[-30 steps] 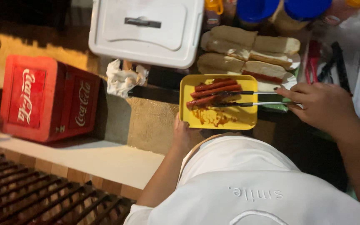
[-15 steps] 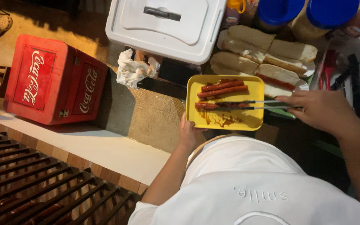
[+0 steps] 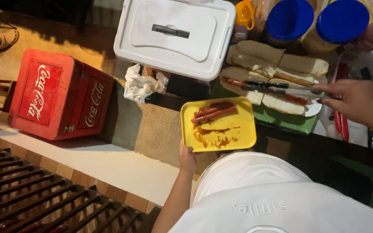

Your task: The person toasts hot dog buns on a griddle, then places cooked sausages into the buns. They add coleslaw and drizzle ketchup over each hot dog using tongs and a squeeze bottle.

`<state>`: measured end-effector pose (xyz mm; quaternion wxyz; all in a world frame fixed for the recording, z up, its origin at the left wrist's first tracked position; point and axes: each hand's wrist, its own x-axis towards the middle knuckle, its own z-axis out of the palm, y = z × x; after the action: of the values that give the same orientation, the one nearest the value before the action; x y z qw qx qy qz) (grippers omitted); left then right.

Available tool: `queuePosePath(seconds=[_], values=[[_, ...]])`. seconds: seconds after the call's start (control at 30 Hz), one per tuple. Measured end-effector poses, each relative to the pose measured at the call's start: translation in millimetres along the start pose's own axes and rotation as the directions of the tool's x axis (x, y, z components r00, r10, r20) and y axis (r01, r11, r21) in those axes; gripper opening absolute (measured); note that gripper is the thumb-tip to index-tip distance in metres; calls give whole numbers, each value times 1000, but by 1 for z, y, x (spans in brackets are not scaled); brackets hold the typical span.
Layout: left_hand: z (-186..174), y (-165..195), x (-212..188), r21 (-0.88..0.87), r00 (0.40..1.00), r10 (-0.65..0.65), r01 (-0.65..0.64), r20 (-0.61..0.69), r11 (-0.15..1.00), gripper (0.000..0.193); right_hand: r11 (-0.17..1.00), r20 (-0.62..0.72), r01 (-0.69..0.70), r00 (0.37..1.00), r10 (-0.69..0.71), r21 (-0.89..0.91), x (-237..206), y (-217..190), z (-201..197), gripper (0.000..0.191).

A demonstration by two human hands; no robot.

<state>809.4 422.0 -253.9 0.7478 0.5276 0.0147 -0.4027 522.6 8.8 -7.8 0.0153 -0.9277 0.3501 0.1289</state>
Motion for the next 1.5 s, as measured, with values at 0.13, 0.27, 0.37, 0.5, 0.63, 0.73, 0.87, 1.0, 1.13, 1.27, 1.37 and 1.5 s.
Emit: queuePosePath(seconds=[0.13,0.27,0.37,0.5,0.63,0.73,0.87,1.0,1.13,1.27,1.37,1.5], values=[[-4,5,-6,-134,1000,-16,14,-10,991,60,1000,-82,-2,997,2,4,24,-19,11,46],[2,16,-9,-121,1000,7,-9,-14,993,60,996,33,-94,995,94,1,40,-44,14,46],[5,22,-9,-132,999,-6,2,-35,991,56,995,12,-97,995,98,-22,38,-54,10,48],[8,26,-7,-101,1000,20,-22,-20,995,54,999,-76,-49,996,50,13,36,-63,6,52],[14,32,-6,-97,999,32,-32,5,995,56,991,-48,-21,999,15,-135,42,-73,3,51],[18,38,-7,-104,999,31,-28,22,994,58,997,-63,-46,997,42,-67,34,-67,-4,52],[19,40,-6,-93,1000,18,-17,9,995,61,990,-17,-143,990,143,-14,14,-42,-22,52],[15,36,-4,-70,999,31,-30,16,997,56,985,58,-150,986,155,-90,10,-38,-26,51],[14,33,-2,-66,1000,24,-24,2,998,58,990,6,-88,996,89,-106,15,-46,-23,47],[17,34,-3,-79,999,37,-35,23,996,56,992,38,-124,991,125,-21,20,-51,-24,49],[20,31,-5,-88,999,41,-38,27,995,57,999,-65,-19,998,21,31,33,-64,-17,50],[25,25,-7,-73,999,34,-32,19,997,56,994,-200,106,975,-99,26,44,-81,-4,50]])
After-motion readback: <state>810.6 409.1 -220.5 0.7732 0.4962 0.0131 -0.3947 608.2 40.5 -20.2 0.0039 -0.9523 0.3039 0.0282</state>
